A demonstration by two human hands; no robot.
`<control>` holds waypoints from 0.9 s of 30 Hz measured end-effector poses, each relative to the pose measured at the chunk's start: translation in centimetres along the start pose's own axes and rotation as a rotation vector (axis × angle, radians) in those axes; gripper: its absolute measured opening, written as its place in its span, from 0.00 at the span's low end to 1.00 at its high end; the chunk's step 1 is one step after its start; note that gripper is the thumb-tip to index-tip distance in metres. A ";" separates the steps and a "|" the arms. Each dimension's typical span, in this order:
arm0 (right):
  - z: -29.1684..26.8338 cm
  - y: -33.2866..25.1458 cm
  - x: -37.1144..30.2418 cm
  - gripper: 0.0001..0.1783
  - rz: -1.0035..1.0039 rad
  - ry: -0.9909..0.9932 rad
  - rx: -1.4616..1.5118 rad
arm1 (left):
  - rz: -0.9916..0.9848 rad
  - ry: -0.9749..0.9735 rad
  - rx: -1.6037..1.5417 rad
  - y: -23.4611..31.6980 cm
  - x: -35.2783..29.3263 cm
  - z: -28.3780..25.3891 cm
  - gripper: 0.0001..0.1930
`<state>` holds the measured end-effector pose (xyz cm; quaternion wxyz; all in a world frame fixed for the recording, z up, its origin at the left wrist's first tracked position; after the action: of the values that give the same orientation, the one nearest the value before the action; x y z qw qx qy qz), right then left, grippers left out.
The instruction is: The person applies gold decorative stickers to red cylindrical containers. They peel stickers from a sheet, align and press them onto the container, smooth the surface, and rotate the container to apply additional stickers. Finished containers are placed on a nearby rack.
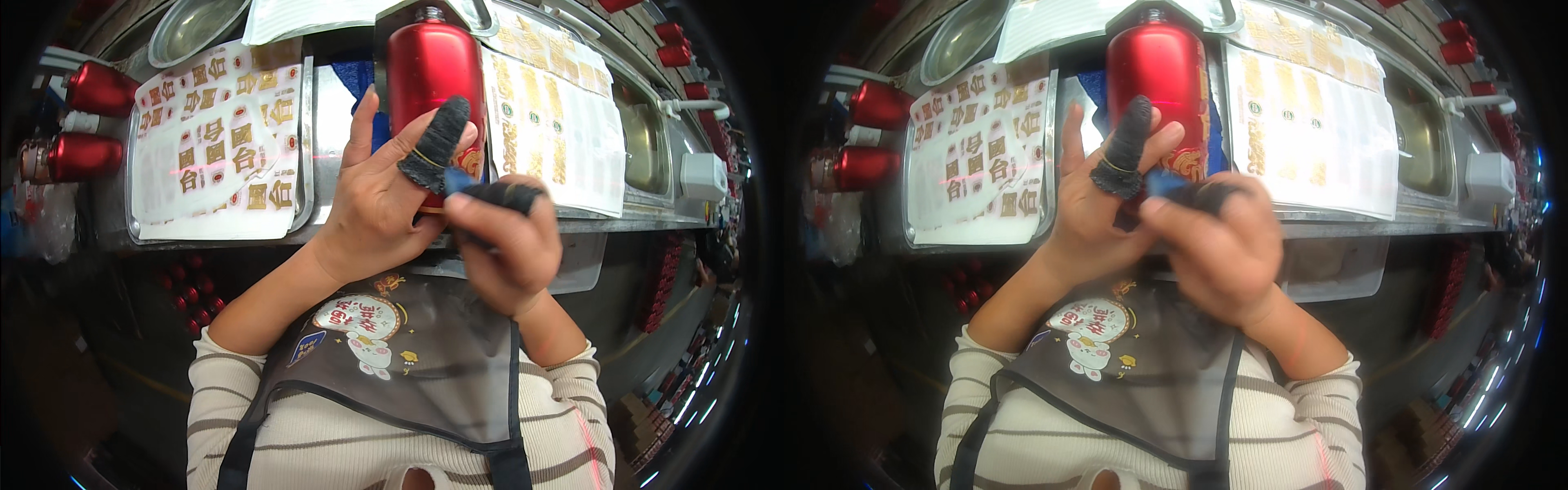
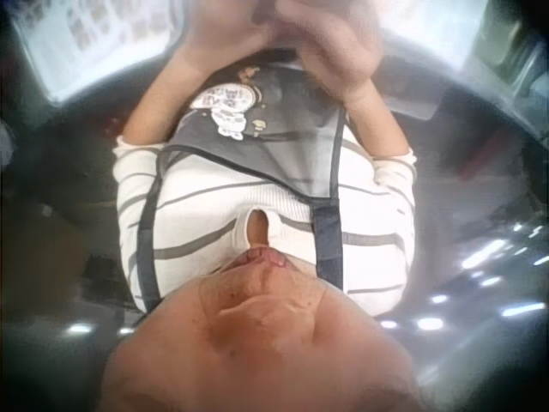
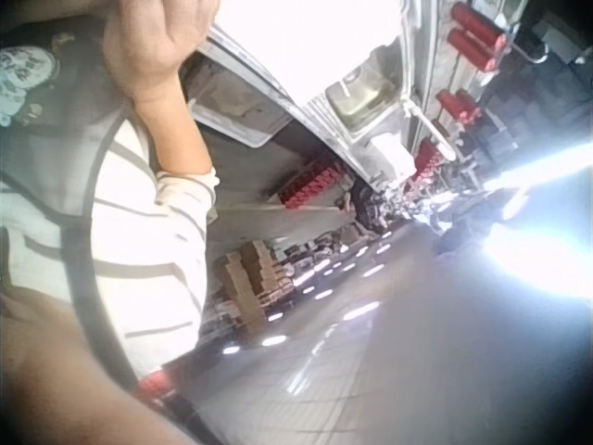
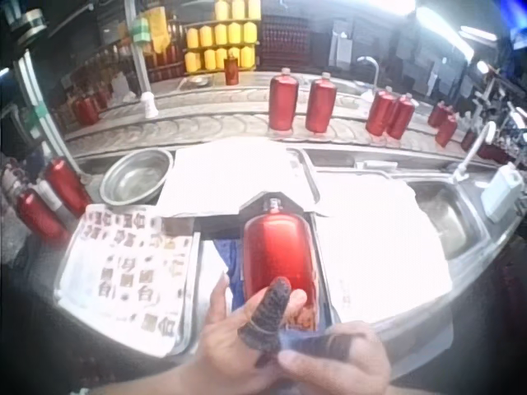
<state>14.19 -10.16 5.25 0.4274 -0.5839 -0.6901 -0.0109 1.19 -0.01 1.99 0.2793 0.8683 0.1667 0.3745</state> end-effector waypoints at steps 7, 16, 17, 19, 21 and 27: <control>-0.9 0.9 0.0 0.17 0.126 0.031 0.140 | -0.049 -0.015 0.004 -1.0 -1.7 0.2 0.43; 0.6 4.5 -2.9 0.08 1.002 -0.001 0.719 | -0.332 0.043 -0.463 -2.4 -4.3 -0.2 0.45; 1.0 4.0 -2.7 0.08 1.003 0.002 0.730 | -0.368 0.056 -0.532 -2.5 -4.1 -0.1 0.44; 1.6 3.7 -2.4 0.10 1.009 -0.038 0.739 | -0.391 0.140 -0.637 -2.3 -3.8 0.6 0.41; 2.2 3.9 -2.9 0.12 0.975 -0.070 0.660 | -0.433 0.173 -0.698 -2.3 -3.9 1.1 0.39; 2.0 4.3 -2.8 0.12 1.007 -0.103 0.750 | -0.460 0.218 -0.791 -2.2 -4.1 1.5 0.34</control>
<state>16.38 -9.95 0.22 0.5219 -0.6475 -0.3072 0.4626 -0.60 -0.83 -2.52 0.6453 0.5914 0.2275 0.4267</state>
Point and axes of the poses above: each hand's wrist, its own x-axis towards the middle knuckle, its own z-axis out of the palm, y = z × x, the point moved 3 cm from there along x, towards the middle knuckle, and after that the axes turned 5 degrees about -x, right-handed, at the moved point
